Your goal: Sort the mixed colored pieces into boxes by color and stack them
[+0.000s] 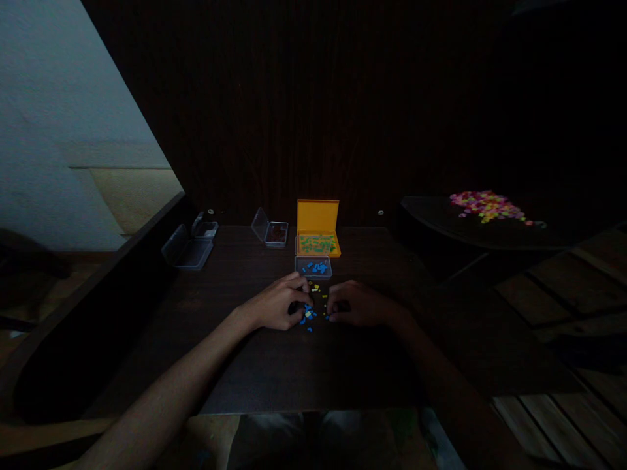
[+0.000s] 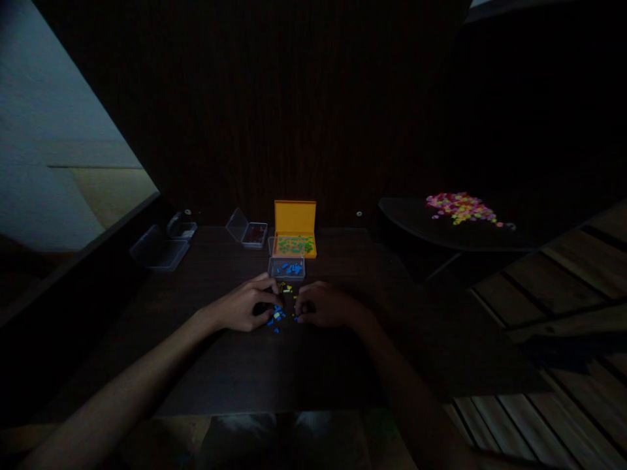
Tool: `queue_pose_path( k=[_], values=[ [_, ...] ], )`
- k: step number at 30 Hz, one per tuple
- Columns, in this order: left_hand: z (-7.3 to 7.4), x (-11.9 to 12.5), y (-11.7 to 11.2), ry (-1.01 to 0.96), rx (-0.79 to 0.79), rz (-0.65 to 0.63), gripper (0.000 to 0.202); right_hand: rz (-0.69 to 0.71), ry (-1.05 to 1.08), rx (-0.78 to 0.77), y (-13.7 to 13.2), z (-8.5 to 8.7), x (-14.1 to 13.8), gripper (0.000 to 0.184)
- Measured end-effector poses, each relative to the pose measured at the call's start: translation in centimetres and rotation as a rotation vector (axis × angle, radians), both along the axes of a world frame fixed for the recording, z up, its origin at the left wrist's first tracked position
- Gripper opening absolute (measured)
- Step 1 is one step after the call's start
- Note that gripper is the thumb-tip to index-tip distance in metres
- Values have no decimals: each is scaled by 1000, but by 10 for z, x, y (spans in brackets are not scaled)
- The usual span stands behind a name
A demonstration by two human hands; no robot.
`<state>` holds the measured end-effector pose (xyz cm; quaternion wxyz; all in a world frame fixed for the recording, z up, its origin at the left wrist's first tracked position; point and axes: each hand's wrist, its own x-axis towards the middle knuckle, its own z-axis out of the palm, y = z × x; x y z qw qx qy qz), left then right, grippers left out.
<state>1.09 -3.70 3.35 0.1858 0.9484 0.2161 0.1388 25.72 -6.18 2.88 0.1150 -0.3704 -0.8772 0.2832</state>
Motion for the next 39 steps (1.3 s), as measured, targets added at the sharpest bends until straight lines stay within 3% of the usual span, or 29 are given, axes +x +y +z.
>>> queue_pose_path(
  k=[13,29,39],
  values=[
    [1,-2,1,19,-37,-24,28,16,-2,-43,-1,-1,-1,14],
    [8,0,-6,65,-2,-48,22,66,45,-96,-1,1,-9,6],
    [5,0,-6,54,6,-50,20,54,38,-87,-2,2,-8,5]
  ],
)
